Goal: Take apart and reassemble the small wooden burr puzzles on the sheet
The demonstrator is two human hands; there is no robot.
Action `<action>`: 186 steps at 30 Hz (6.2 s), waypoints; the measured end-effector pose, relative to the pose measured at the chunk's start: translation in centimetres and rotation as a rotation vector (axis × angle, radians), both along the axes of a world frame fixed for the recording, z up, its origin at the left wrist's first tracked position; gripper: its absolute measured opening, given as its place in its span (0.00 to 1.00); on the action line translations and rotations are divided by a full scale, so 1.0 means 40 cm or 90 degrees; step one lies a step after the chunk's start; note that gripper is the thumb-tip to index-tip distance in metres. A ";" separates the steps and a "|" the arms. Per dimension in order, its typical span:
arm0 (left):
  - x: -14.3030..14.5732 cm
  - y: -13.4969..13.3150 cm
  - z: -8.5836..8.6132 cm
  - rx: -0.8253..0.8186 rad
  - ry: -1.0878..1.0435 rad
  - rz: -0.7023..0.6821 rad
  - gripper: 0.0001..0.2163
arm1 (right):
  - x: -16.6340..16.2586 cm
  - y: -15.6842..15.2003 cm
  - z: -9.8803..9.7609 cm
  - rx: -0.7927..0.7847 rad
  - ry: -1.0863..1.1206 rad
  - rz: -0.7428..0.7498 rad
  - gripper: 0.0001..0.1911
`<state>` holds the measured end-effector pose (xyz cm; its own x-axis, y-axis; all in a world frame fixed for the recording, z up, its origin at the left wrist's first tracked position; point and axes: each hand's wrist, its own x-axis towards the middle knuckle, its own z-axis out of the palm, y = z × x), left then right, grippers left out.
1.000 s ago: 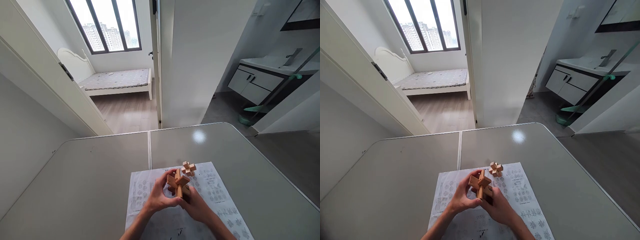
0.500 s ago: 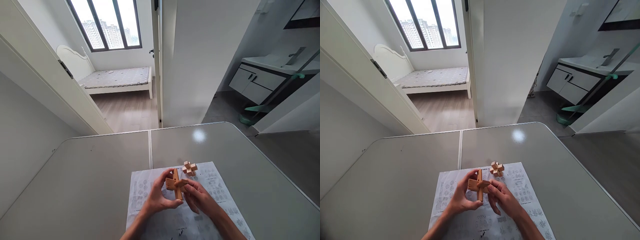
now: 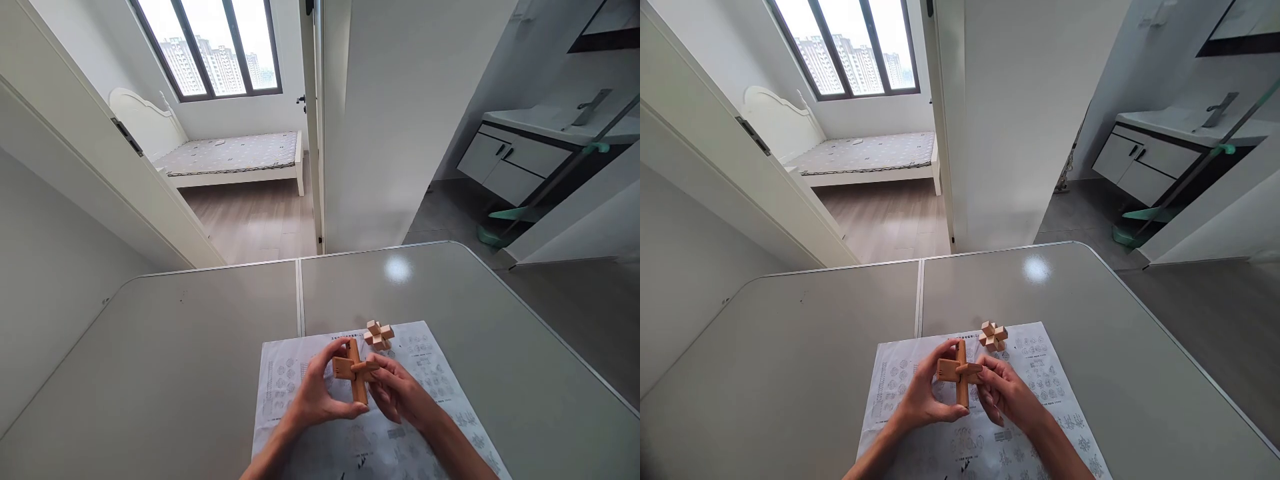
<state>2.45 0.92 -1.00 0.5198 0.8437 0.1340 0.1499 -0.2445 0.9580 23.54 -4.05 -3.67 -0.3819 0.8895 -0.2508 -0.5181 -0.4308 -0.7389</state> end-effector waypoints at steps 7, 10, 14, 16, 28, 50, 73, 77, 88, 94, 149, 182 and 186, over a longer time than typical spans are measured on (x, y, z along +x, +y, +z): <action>-0.004 0.001 -0.001 -0.006 -0.010 -0.002 0.45 | 0.001 0.000 -0.003 0.004 0.003 0.006 0.21; -0.003 0.003 0.003 -0.009 -0.002 -0.005 0.45 | 0.001 -0.001 0.000 0.006 0.007 0.005 0.21; -0.002 0.002 0.009 -0.003 0.011 -0.003 0.44 | 0.001 0.000 0.005 0.004 0.001 0.005 0.21; -0.003 0.001 0.009 0.010 0.015 0.005 0.44 | 0.001 0.002 0.003 0.000 0.002 0.003 0.21; -0.005 -0.003 -0.009 0.026 -0.013 0.025 0.43 | -0.002 0.003 0.006 -0.003 0.002 -0.011 0.19; -0.007 0.000 -0.029 -0.012 -0.036 0.032 0.46 | -0.007 0.009 0.030 0.014 0.015 -0.017 0.18; 0.001 0.004 0.027 -0.089 -0.068 -0.044 0.38 | -0.007 0.007 0.012 0.017 0.052 -0.019 0.19; -0.004 0.009 0.036 -0.103 -0.088 -0.068 0.29 | -0.008 0.007 0.013 0.018 0.052 -0.020 0.18; -0.012 0.028 0.019 -0.112 -0.135 -0.047 0.16 | -0.008 0.005 0.008 -0.024 0.025 -0.027 0.18; -0.011 0.029 0.018 -0.169 -0.170 -0.053 0.20 | -0.008 0.003 0.001 -0.031 0.023 -0.033 0.19; -0.318 0.034 0.014 0.329 0.408 0.371 0.19 | -0.018 -0.006 0.012 0.007 0.025 -0.049 0.19; -0.080 -0.029 0.128 0.103 0.213 -0.110 0.48 | -0.005 -0.014 0.003 0.111 -0.036 0.092 0.20; -0.085 -0.032 0.130 0.111 0.219 -0.108 0.47 | -0.003 -0.016 -0.003 0.093 -0.041 0.093 0.20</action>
<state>-0.94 -0.35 4.20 0.6882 0.7228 0.0618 0.3974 -0.4469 0.8014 23.44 -4.71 -3.78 -0.4968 0.8545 -0.1515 -0.4073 -0.3837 -0.8288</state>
